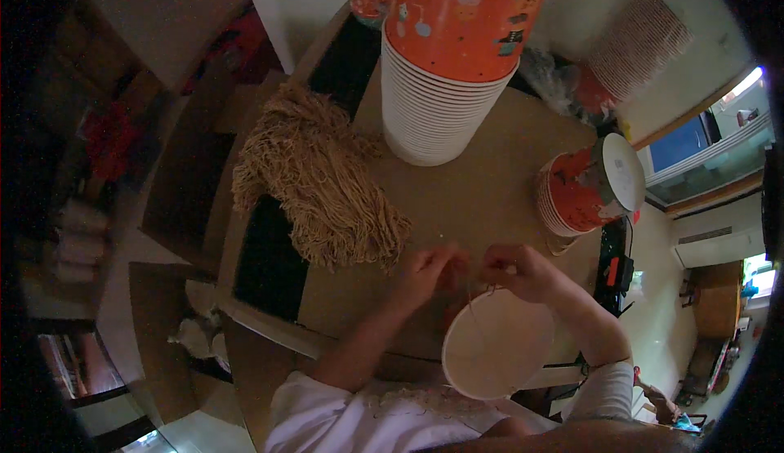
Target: Manually threading and tying string handles onto paper buckets.
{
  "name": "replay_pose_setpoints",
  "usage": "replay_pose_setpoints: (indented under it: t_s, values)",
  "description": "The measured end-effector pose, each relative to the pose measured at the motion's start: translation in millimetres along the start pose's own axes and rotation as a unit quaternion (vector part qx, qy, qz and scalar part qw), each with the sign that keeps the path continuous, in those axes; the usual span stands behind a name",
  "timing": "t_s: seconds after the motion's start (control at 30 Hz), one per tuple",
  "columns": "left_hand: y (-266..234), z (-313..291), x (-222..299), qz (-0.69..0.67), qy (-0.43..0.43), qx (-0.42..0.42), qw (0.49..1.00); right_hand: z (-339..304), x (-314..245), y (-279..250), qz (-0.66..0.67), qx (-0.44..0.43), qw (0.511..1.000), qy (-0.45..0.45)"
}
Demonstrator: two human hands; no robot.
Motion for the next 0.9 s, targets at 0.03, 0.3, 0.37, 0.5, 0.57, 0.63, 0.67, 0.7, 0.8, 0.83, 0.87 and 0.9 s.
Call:
replay_pose_setpoints:
  t_s: [0.03, 0.3, 0.37, 0.5, 0.57, 0.63, 0.67, 0.7, 0.8, 0.83, 0.87, 0.9]
  values:
    - [1, 0, 3, 0.000, -0.001, -0.001, 1.000, 0, 6, -1, -0.019, 0.001, 1.000, 0.007]
    - [13, -8, 20, 0.160, 0.062, -0.010, 0.985, -1, 12, -1, -0.025, -0.008, 0.999, 0.030]
    - [11, -7, 19, 0.167, 0.064, 0.002, 0.984, 0, 11, 0, -0.036, -0.012, 0.999, 0.012]
    - [16, -10, 29, 0.251, 0.105, 0.033, 0.962, 0, 13, 1, -0.051, -0.009, 0.999, -0.016]
    - [14, -8, 22, 0.244, 0.132, 0.043, 0.960, 0, 11, 3, -0.064, 0.001, 0.996, -0.056]
    - [13, -7, 22, 0.238, 0.158, 0.052, 0.957, 0, 12, 2, -0.041, 0.021, 0.997, -0.060]
    - [11, -4, 17, 0.198, 0.095, 0.048, 0.974, 1, 11, 2, -0.042, 0.020, 0.997, -0.061]
    - [10, -2, 12, 0.157, 0.031, 0.044, 0.986, 2, 11, 1, -0.053, 0.021, 0.997, -0.044]
    - [10, -7, 16, 0.106, -0.055, 0.052, 0.992, 0, 3, -3, -0.060, 0.017, 0.998, -0.005]
    - [6, -5, 12, 0.106, -0.054, 0.053, 0.991, -1, 2, -4, -0.057, 0.012, 0.998, 0.013]
    - [8, -1, 8, 0.138, -0.023, -0.009, 0.990, 0, 3, -4, -0.057, 0.012, 0.998, 0.012]
    - [12, 0, 6, 0.168, 0.007, -0.071, 0.983, 0, 10, -3, -0.039, -0.002, 0.999, 0.030]
Point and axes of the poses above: each hand's wrist, its own z-axis towards the middle knuckle, its own y-axis out of the palm, x = y × z, the point moved 6 cm from there along z, towards the middle knuckle, and after that the axes turned 6 degrees about x, right-handed, at the moved point
